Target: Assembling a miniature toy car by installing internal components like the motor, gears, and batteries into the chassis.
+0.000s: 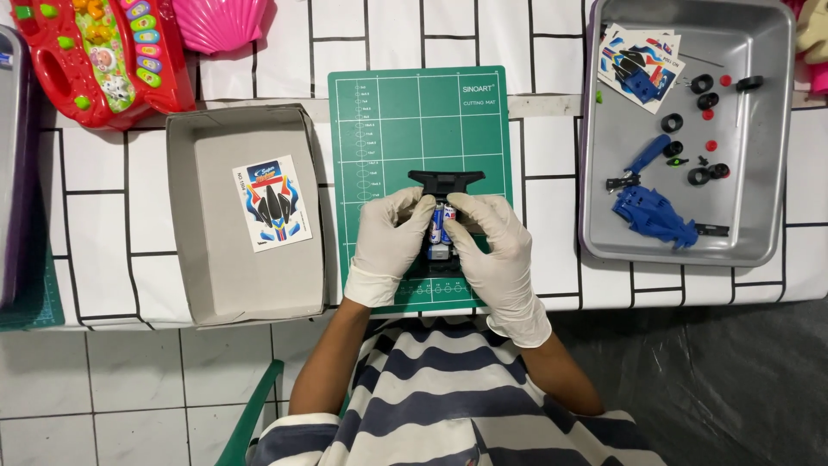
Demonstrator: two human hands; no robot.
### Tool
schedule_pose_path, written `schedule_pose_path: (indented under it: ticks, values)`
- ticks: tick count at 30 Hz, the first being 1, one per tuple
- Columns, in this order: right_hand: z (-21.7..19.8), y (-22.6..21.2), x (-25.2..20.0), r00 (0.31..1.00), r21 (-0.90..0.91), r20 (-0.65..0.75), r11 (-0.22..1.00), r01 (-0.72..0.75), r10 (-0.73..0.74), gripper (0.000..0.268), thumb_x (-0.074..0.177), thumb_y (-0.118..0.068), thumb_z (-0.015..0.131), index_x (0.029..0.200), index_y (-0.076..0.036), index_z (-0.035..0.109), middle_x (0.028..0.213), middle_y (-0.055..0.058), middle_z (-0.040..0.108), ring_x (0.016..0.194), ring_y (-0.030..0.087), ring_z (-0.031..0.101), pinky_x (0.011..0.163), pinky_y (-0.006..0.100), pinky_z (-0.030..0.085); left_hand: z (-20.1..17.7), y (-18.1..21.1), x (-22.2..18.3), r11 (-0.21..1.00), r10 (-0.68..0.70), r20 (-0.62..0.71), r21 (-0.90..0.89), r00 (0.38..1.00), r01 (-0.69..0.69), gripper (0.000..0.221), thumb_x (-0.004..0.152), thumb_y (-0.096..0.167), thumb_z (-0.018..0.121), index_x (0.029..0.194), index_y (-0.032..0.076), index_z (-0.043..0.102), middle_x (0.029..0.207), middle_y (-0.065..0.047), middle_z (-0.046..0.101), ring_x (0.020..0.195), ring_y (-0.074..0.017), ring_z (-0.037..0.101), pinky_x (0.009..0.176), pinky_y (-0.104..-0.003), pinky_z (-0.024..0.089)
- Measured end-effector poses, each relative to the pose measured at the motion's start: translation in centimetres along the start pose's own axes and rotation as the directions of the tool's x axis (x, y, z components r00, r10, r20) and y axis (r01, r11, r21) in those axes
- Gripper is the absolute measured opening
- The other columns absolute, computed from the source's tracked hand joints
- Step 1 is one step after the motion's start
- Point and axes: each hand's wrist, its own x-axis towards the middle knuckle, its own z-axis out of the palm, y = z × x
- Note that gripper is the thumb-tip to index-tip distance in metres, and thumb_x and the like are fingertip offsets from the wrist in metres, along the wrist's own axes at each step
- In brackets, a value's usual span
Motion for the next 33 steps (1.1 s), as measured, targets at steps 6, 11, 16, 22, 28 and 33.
schedule_pose_path:
  ticks: [6,11,16,22,28,33]
  values:
    - [-0.1,0.1,-0.1,0.999,-0.021,-0.012,0.999,0.040,-0.040,0.026,0.089,-0.002,0.081,0.114,-0.007,0.078,0.097,0.010,0.067,0.086,0.025,0.075,0.073,0.032,0.063,0.2,1.4,-0.6,0.998,0.059,-0.026,0.009,0.998,-0.058,0.007,0.093,0.009,0.074,0.091,0.008,0.080,0.062,-0.004,0.071,0.073,-0.0030,0.054,0.060,-0.021,0.052]
    - [0.0,0.4,0.0,0.998,-0.010,0.000,0.998,0.061,-0.061,0.022,0.091,-0.004,0.080,0.112,-0.005,0.077,0.097,0.011,0.066,0.085,0.025,0.074,0.073,0.033,0.062,0.4,1.6,-0.6,0.996,0.085,-0.037,0.020,0.996,-0.085,0.007,0.092,0.010,0.074,0.090,0.010,0.081,0.062,-0.004,0.071,0.072,-0.0028,0.055,0.060,-0.021,0.052]
    - [-0.1,0.5,0.2,0.997,-0.016,0.011,0.997,0.080,-0.079,0.022,0.090,-0.004,0.080,0.112,-0.005,0.077,0.096,0.011,0.066,0.084,0.026,0.074,0.073,0.033,0.062,0.5,1.6,-0.6,0.995,0.101,-0.045,0.016,0.994,-0.101,0.007,0.092,0.008,0.074,0.090,0.009,0.081,0.062,-0.003,0.071,0.073,-0.0025,0.054,0.059,-0.021,0.051]
    - [-0.1,0.7,0.1,0.996,-0.008,0.013,0.996,0.088,-0.087,0.021,0.092,-0.004,0.079,0.112,-0.004,0.076,0.096,0.011,0.066,0.084,0.026,0.074,0.072,0.032,0.062,0.6,2.3,-0.5,0.992,0.124,-0.046,0.015,0.991,-0.124,0.006,0.092,0.009,0.074,0.090,0.009,0.081,0.062,-0.004,0.071,0.073,-0.0031,0.051,0.058,-0.022,0.051]
    - [-0.2,0.5,0.1,0.996,-0.006,0.016,0.997,0.083,-0.083,0.020,0.092,-0.003,0.078,0.112,-0.004,0.075,0.097,0.011,0.065,0.085,0.026,0.074,0.073,0.032,0.063,0.7,2.0,-0.5,0.994,0.104,-0.038,0.023,0.994,-0.103,0.007,0.093,0.010,0.074,0.090,0.010,0.080,0.061,-0.002,0.070,0.071,-0.0018,0.053,0.058,-0.020,0.050]
    - [-0.3,0.2,0.1,0.997,-0.004,0.026,0.997,0.076,-0.076,0.020,0.092,-0.003,0.078,0.112,-0.003,0.075,0.096,0.011,0.064,0.085,0.025,0.073,0.073,0.032,0.062,0.6,2.0,-0.7,0.995,0.092,-0.030,0.027,0.995,-0.091,0.007,0.092,0.009,0.073,0.090,0.008,0.080,0.062,-0.004,0.071,0.071,-0.0031,0.053,0.058,-0.023,0.051]
